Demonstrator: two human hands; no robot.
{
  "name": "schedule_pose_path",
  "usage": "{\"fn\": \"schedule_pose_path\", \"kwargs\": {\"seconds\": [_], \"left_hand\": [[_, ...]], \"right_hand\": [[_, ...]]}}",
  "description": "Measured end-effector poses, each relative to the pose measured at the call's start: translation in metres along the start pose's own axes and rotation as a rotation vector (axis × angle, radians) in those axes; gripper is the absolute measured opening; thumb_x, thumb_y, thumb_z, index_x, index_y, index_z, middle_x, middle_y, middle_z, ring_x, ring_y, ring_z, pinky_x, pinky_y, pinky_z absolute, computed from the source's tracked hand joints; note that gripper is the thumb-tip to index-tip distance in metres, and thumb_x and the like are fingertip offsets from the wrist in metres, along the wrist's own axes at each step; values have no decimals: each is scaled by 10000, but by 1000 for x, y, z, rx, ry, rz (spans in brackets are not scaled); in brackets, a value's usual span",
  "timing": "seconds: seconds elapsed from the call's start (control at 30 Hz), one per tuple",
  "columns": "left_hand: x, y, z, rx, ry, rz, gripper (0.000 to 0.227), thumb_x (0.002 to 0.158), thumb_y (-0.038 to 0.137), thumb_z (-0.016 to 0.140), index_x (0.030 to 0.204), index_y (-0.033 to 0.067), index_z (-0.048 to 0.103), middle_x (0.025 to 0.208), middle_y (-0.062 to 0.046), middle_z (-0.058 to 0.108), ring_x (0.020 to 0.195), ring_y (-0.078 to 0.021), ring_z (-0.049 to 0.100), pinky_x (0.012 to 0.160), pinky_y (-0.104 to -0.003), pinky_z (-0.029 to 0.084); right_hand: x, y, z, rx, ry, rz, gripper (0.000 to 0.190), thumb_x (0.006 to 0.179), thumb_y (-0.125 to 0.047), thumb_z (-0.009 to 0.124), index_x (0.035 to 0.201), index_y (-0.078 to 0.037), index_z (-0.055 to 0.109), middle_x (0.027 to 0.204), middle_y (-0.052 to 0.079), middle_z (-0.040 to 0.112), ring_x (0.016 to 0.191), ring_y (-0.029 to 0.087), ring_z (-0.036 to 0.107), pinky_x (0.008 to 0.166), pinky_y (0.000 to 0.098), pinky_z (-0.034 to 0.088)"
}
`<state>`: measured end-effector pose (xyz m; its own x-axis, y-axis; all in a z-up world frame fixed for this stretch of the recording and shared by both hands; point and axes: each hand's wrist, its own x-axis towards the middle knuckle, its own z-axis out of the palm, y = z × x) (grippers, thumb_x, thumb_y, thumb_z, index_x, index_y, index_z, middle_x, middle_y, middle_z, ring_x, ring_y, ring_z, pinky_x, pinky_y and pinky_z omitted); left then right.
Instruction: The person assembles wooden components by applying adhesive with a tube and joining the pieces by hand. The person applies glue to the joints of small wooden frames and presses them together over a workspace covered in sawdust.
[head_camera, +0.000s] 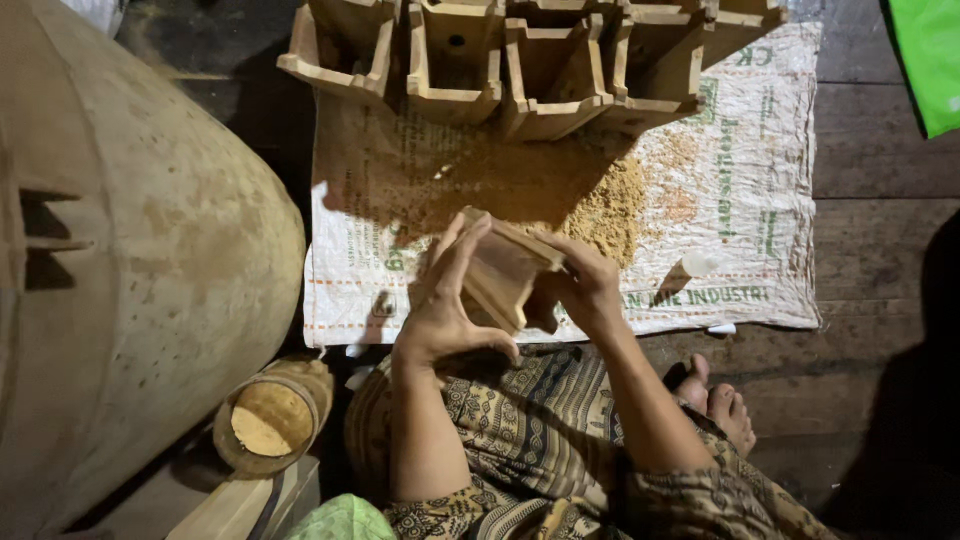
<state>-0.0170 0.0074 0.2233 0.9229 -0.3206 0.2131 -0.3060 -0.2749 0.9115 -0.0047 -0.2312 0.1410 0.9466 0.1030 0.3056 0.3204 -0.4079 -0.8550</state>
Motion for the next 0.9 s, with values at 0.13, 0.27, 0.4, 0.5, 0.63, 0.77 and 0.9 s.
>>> {"fn": "schedule_pose_path", "kwargs": {"seconds": [0.13,0.27,0.4,0.5,0.63,0.77,0.9], "left_hand": [[3,8,-1,171,-114,-107,1489,360,619,956,1579,99,279,1671,-161,267,1541,-465,45,1203,-693,3],[1,7,2,268,-158,-134,1523,389,614,972,1626,159,209,1706,-105,164,1557,-426,38,1219,-644,13],[6,5,5,464,-35,-130,1314,476,379,1030,1539,68,324,1510,-254,450,1430,-505,368,1158,-754,210],[9,-7,4,423,113,14,1214,408,417,1037,1400,71,430,1242,-146,598,1286,-392,540,1201,-626,316],[6,-24,0,-32,236,-16,1261,509,250,1006,1522,30,288,1375,-236,479,1323,-450,467,1165,-637,334],[-3,-45,-6,-47,284,-107,1379,507,319,1023,1586,69,200,1545,-240,374,1430,-425,386,1201,-582,295],[-4,-50,-5,-17,274,-135,1421,469,338,1034,1607,111,215,1583,-195,393,1462,-378,388,1233,-516,280]], "right_hand": [[43,-34,1,-75,-147,-197,481,737,84,780,1185,-88,763,1111,147,774,1016,422,719,944,493,563],[63,-44,8,-222,-261,-326,378,808,69,674,1157,-63,728,1103,144,760,1022,380,723,908,475,565],[75,-57,9,-183,-286,-319,467,794,120,624,1244,1,659,1046,195,741,1014,403,715,909,490,560],[78,-52,-3,-116,-172,-351,598,790,-51,830,1358,-101,650,1315,131,673,1238,380,605,1075,499,458],[34,32,-33,-185,50,-97,302,933,-156,765,1233,-191,760,1137,44,727,1072,275,653,974,390,505],[-15,99,-41,-635,50,31,216,847,-184,830,1048,-249,788,952,9,638,909,255,587,827,371,471],[-35,143,-19,-793,35,-63,309,821,-244,830,1117,-266,743,922,21,598,874,228,562,797,355,445]]}}
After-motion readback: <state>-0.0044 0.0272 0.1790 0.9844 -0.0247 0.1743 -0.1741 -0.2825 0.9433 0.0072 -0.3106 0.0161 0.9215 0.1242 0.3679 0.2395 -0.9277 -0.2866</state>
